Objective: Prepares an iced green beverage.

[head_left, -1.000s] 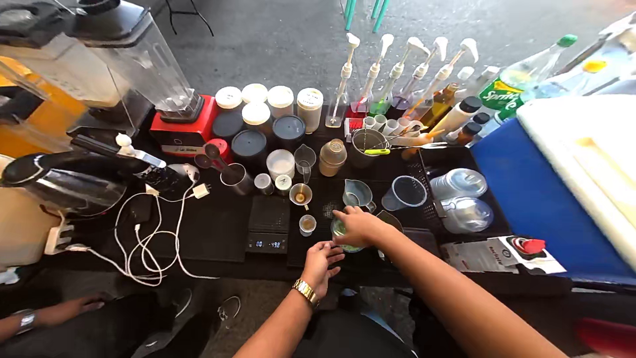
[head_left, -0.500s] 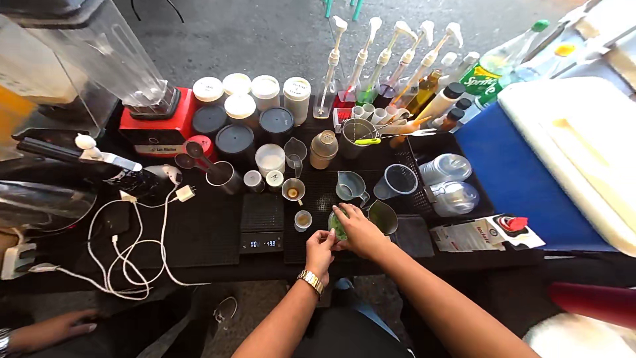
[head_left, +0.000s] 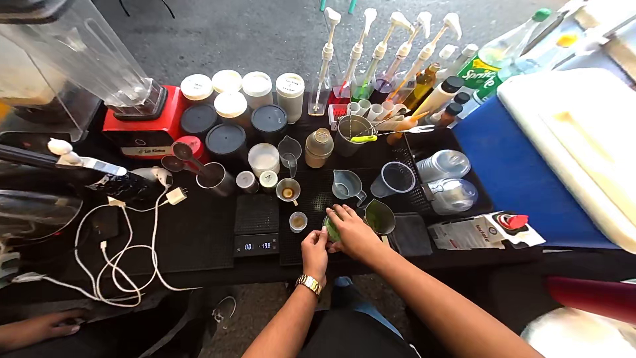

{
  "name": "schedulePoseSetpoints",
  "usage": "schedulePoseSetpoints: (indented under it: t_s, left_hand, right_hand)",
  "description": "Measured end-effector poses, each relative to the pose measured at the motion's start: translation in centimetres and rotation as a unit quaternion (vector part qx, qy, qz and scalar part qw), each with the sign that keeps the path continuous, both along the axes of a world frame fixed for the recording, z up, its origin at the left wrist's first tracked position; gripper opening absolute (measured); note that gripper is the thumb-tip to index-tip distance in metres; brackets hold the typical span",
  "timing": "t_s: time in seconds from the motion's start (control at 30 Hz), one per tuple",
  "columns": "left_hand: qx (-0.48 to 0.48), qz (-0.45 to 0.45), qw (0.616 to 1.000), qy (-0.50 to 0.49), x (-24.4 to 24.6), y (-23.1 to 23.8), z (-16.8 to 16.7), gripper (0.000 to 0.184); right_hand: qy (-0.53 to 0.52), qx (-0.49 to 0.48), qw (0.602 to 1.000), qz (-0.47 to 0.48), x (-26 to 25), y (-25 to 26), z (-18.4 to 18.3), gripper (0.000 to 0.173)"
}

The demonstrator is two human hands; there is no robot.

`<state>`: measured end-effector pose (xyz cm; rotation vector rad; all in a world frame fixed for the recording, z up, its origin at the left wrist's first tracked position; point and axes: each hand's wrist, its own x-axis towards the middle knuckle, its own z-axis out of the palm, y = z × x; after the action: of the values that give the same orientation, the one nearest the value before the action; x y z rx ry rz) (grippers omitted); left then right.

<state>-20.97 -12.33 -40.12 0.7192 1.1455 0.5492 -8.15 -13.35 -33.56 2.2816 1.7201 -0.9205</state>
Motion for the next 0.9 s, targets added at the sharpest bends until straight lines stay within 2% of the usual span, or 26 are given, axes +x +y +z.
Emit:
schedulePoseSetpoints:
  t_s: [0.1,0.43,0.63,0.73,0.83,0.9]
  left_hand:
    - [0.001,-0.012,1.000,0.004,0.0,0.0,0.0,0.034]
    - [-0.015,-0.002,1.000,0.018,0.0,0.0,0.6,0.026]
    - [-0.021,-0.025,0.999,0.025,-0.5,-0.2,0.7,0.023]
    - [-0.005,-0.036,0.999,0.012,-0.7,-0.2,0.6,0.020]
    - [0.005,-0.047,0.999,0.002,-0.6,0.0,0.5,0.020]
    - [0.004,-0.055,0.998,0.000,-0.6,0.0,0.3,0.020]
  right_hand:
    - [-0.005,-0.019,1.000,0.003,0.1,0.3,0.6,0.098]
    - [-0.004,-0.002,1.000,-0.011,0.1,0.9,1.8,0.110]
    - [0.007,-0.003,1.000,0.021,0.8,0.9,2.0,0.112]
    - [0.038,-0.017,0.998,0.038,2.1,1.4,2.5,0.106]
    - [0.063,-0.036,0.995,0.070,4.1,2.8,4.3,0.090]
    - [0.067,-0.045,0.991,0.109,5.1,3.3,4.6,0.091]
